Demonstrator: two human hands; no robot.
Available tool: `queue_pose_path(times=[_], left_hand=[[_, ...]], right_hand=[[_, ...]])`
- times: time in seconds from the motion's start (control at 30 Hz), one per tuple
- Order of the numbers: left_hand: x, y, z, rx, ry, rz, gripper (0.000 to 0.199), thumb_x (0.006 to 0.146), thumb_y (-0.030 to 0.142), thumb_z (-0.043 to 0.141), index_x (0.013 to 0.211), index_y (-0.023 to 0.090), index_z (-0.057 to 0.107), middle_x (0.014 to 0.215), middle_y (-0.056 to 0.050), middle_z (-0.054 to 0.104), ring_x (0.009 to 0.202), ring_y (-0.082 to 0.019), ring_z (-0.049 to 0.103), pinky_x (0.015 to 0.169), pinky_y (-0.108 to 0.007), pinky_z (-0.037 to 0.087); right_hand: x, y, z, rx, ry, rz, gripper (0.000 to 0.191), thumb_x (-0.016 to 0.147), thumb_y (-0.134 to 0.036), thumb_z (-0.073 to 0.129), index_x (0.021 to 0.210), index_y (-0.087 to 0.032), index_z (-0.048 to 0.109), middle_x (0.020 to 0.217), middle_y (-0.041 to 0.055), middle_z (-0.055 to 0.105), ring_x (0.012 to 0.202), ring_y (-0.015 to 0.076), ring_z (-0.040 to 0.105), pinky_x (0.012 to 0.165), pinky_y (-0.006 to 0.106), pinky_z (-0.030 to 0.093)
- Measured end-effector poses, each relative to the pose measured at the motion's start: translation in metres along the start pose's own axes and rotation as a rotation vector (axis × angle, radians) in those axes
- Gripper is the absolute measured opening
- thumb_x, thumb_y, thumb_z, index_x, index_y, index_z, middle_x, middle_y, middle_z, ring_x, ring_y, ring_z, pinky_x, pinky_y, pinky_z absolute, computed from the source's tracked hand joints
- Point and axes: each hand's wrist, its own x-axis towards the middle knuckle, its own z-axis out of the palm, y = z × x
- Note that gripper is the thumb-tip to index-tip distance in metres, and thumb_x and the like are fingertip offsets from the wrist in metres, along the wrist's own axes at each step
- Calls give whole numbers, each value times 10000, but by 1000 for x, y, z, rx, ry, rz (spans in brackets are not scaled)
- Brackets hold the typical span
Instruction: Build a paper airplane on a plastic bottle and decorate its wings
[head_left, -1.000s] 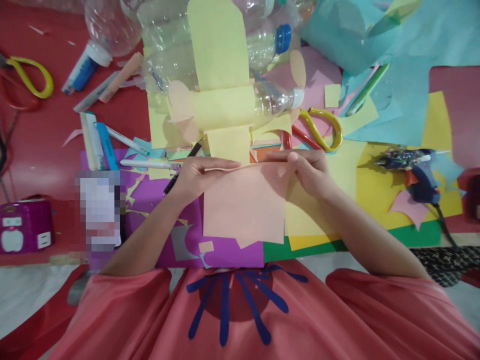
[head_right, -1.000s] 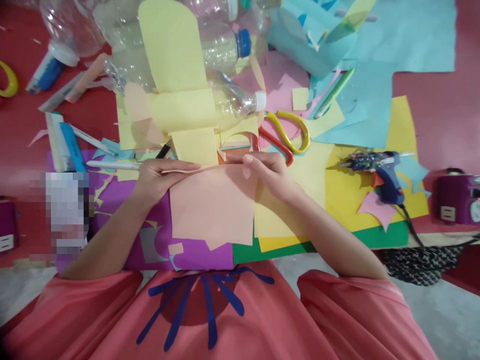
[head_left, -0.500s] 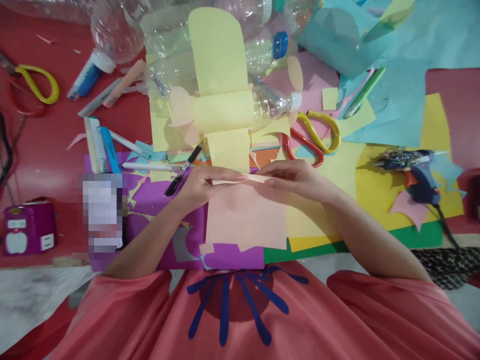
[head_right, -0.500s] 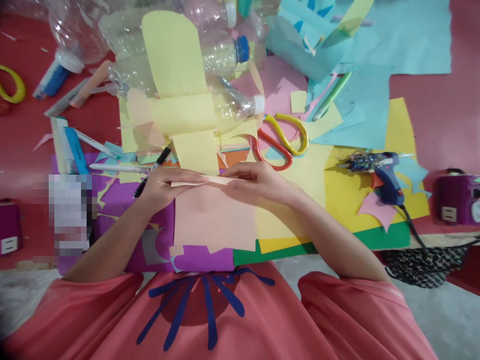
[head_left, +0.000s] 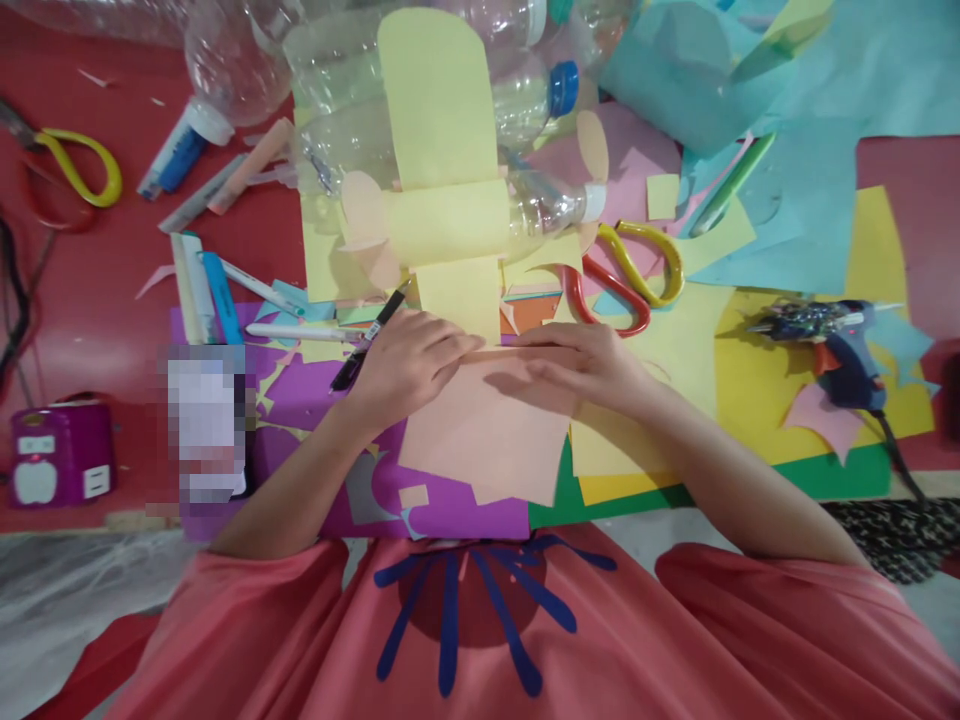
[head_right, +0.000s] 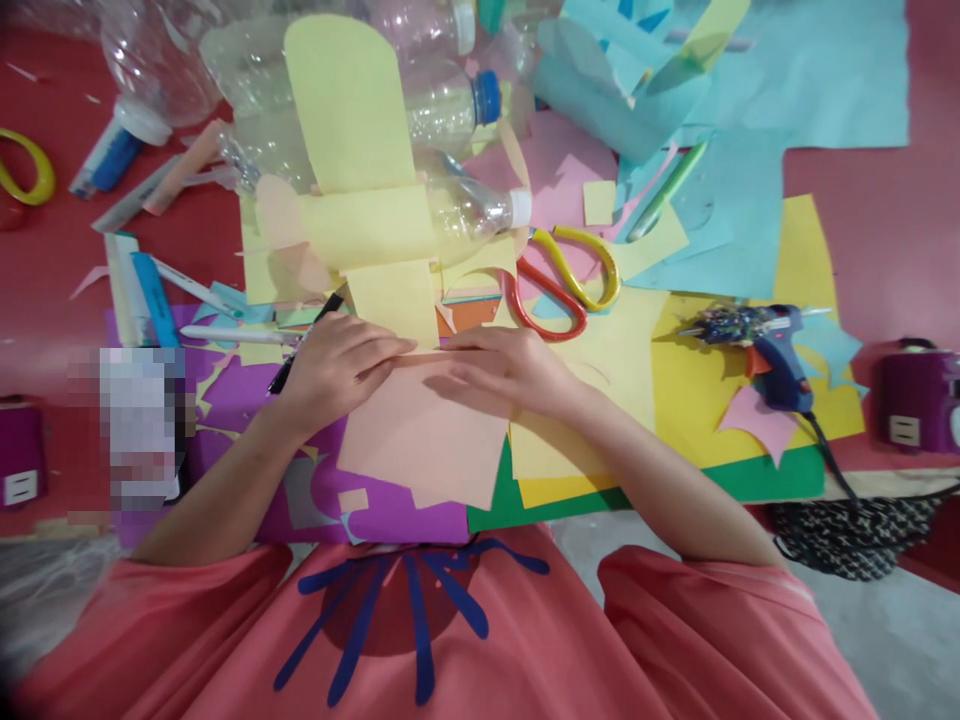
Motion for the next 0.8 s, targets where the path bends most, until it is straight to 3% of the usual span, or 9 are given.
queue_pose_path(times=[0.1,0.2,0.33,0.57,0.7,0.8], left_hand=[[-1,0,1,63,27,-11,229,984,213,467,962,224,695,831,-28,745,775,-169,665,736,-326,432],[-1,1,0,33,18,-25,226,980,197,462,939,214,684,856,-28,747,781,-164,674,728,-317,425],[1,3,0,-57,-21,-84,203,948,161,473,933,186,674,889,-51,748,801,-178,680,695,-307,424],[1,11,2,161,-50,-34,219,942,117,480,1041,221,645,905,-27,750,858,-206,668,800,-378,389],[1,13,0,178,-21,-28,265,937,55,443,1035,212,633,869,-13,736,816,-187,661,779,-367,385],[1,12,1,190,18,-43,260,929,52,445,1027,198,636,851,-12,726,795,-182,659,742,-347,394]], right_hand=[[0,4,3,-191,24,-188,300,920,-391,558,1066,-189,726,987,106,757,883,221,700,773,350,565],[3,6,5,-322,79,-290,299,965,-337,478,1012,-178,727,804,93,734,750,199,672,682,342,541],[6,6,6,-346,142,-290,261,963,-274,468,984,-215,721,802,75,739,736,198,658,695,363,527],[9,8,18,-358,311,-308,142,903,-252,580,838,-221,702,744,60,722,697,193,642,672,358,505],[9,9,20,-457,323,-386,162,928,-235,549,844,-196,681,756,52,726,719,177,651,686,340,516],[6,6,15,-541,272,-437,164,943,-168,516,977,-168,677,902,81,748,875,193,673,806,364,540]])
